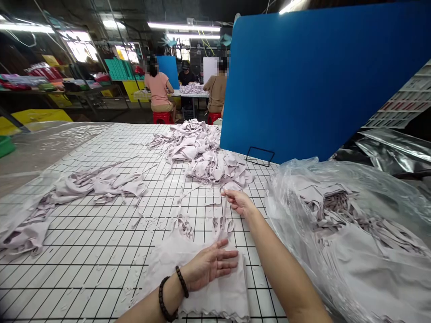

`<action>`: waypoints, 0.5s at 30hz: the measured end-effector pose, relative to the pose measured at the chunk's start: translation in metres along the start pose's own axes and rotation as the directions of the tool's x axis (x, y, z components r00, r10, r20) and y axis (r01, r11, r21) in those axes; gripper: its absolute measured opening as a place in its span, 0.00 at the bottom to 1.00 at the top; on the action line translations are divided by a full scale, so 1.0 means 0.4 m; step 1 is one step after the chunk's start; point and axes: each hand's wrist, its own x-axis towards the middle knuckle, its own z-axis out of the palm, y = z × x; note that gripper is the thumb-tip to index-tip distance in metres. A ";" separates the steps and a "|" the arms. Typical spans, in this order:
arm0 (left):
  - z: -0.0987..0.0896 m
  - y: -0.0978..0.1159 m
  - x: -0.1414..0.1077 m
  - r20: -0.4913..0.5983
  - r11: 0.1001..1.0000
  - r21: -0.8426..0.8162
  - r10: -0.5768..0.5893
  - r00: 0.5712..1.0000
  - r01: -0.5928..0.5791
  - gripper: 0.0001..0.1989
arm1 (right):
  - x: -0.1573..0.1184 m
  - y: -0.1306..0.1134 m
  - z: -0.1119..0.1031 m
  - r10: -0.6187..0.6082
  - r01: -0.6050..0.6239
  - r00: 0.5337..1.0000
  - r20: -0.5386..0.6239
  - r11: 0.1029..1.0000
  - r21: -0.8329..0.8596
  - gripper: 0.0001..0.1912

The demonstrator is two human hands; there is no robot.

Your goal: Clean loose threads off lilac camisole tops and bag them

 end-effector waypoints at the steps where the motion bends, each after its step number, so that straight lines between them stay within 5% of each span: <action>1: -0.001 0.000 0.000 0.000 1.000 -0.005 -0.005 1.000 0.005 0.37 | -0.007 -0.005 0.000 -0.017 0.018 1.000 -0.002 0.999 0.031 0.12; 5: -0.004 0.008 -0.005 0.020 0.997 -0.075 -0.015 1.000 0.016 0.36 | -0.072 -0.007 0.024 -0.209 0.210 0.978 -0.021 0.976 0.052 0.14; 11: 0.005 0.046 -0.021 0.051 0.950 -0.282 0.157 0.986 -0.137 0.32 | -0.233 0.048 0.058 -0.493 0.539 0.842 0.218 0.769 -0.344 0.10; 15: 0.008 0.053 -0.028 -0.003 0.964 -0.138 0.229 0.973 -0.227 0.22 | -0.278 0.084 0.059 -0.554 0.617 0.786 0.274 0.672 -0.410 0.12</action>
